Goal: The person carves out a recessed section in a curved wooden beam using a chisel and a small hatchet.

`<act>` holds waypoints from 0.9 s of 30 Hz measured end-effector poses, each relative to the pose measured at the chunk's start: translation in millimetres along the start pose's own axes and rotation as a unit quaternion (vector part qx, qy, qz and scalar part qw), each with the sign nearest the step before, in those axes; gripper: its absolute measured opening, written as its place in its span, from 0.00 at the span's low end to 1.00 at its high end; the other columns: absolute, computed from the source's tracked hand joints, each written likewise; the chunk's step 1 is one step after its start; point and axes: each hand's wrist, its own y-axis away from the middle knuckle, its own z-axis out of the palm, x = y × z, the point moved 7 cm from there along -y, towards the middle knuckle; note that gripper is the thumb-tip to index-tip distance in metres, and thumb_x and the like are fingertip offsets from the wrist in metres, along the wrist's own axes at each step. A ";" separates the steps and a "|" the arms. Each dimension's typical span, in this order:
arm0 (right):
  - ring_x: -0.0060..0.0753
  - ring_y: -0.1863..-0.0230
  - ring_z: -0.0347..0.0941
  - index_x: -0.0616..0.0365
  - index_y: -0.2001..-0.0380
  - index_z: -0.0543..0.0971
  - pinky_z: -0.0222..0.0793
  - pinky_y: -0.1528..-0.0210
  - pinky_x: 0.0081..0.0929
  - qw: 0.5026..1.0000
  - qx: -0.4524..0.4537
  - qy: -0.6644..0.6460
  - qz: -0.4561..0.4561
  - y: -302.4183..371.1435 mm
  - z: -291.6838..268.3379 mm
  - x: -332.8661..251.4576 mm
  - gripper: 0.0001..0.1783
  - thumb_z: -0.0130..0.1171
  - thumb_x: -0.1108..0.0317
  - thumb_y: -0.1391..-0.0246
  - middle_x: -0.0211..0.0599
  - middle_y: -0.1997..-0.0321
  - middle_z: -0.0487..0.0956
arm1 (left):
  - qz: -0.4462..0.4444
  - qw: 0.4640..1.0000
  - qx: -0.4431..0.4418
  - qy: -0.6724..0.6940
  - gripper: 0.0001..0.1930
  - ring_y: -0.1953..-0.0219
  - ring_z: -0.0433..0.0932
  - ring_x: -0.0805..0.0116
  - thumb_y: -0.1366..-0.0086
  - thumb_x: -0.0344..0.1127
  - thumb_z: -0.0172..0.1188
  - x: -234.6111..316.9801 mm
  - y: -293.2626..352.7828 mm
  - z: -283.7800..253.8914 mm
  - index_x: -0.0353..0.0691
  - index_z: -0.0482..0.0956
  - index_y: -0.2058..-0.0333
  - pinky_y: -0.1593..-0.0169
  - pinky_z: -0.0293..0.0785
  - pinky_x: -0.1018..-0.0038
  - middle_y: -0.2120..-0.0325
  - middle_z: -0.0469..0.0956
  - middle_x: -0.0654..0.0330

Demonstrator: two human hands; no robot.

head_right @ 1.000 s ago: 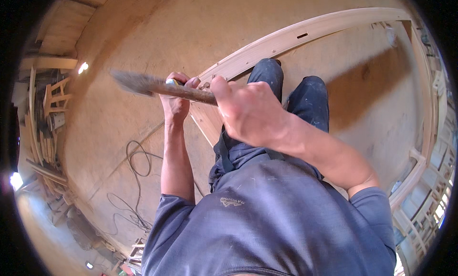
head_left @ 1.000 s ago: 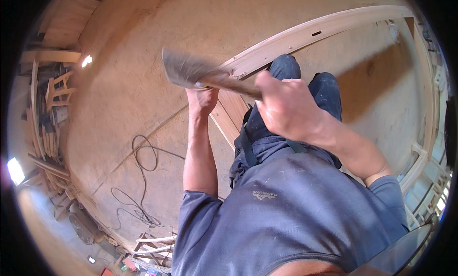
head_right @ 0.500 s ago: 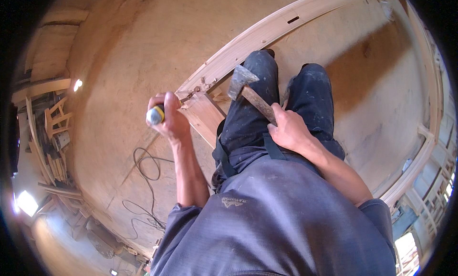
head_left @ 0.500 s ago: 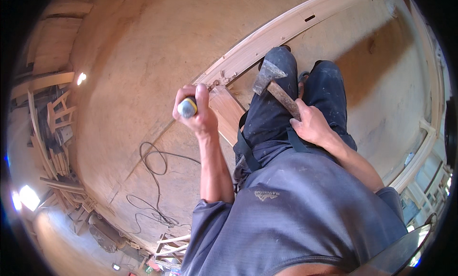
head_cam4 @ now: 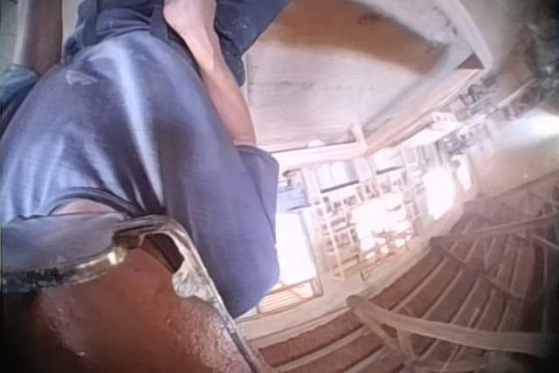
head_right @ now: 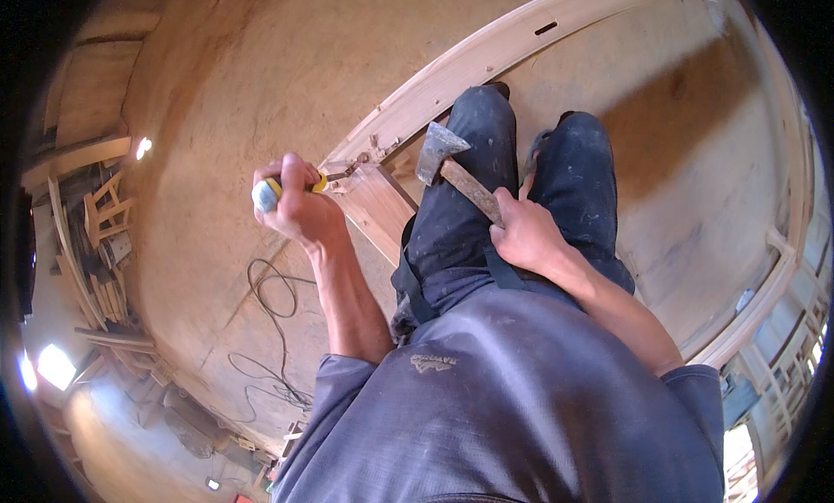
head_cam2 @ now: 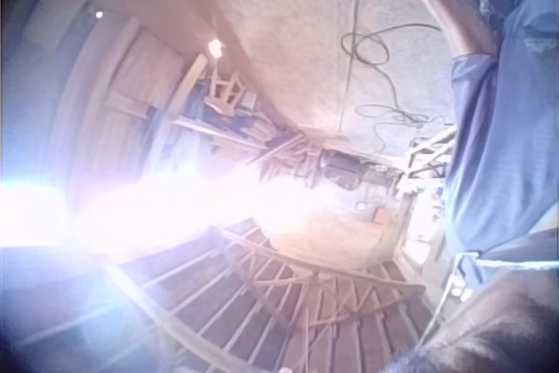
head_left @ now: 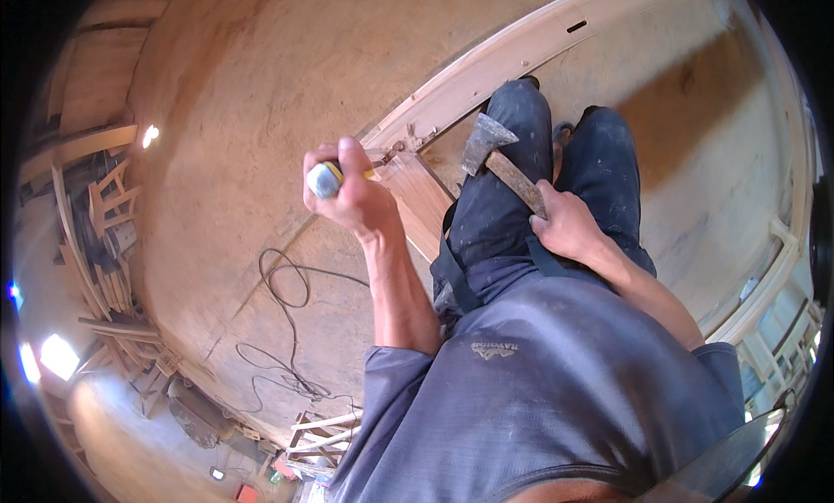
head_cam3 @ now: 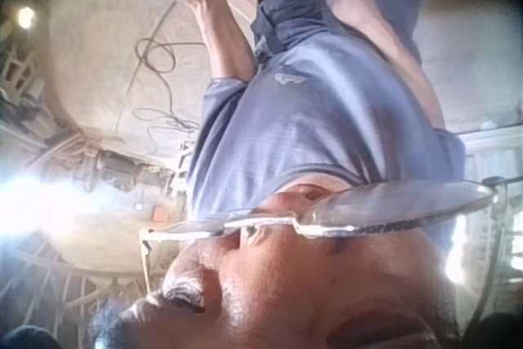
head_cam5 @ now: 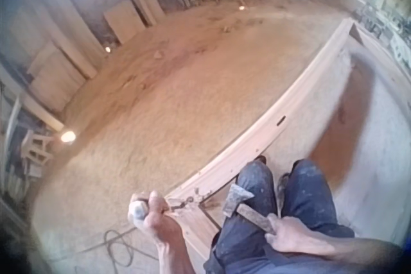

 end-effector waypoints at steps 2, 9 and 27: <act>0.69 0.60 0.78 0.66 0.56 0.69 0.72 0.55 0.56 1.000 0.015 0.002 -0.012 0.4 -0.6 5.7 0.20 0.62 0.69 0.48 0.65 0.69 0.79 | 0.078 0.981 -0.179 -0.014 0.09 0.78 0.71 0.77 0.43 0.22 0.62 9.0 11.6 -12.3 0.37 0.72 0.79 0.72 0.65 0.79 0.82 0.72 0.64; 0.70 0.60 0.77 0.66 0.56 0.69 0.72 0.57 0.56 1.000 0.014 -0.025 -0.012 -3.1 -1.6 6.0 0.20 0.63 0.70 0.49 0.67 0.70 0.78 | -0.015 1.000 -0.001 0.005 0.10 0.81 0.70 0.73 0.45 0.18 0.59 4.6 -10.1 9.6 0.38 0.69 0.78 0.75 0.63 0.76 0.83 0.73 0.61; 0.72 0.55 0.77 0.71 0.51 0.72 0.72 0.51 0.53 0.997 -0.023 -0.069 0.015 -9.7 1.7 9.6 0.24 0.61 0.68 0.49 0.72 0.62 0.79 | 0.126 0.977 -0.112 0.129 0.13 0.71 0.80 0.60 0.38 0.20 0.65 117.1 -63.0 -21.3 0.37 0.76 0.55 0.67 0.78 0.63 0.70 0.79 0.52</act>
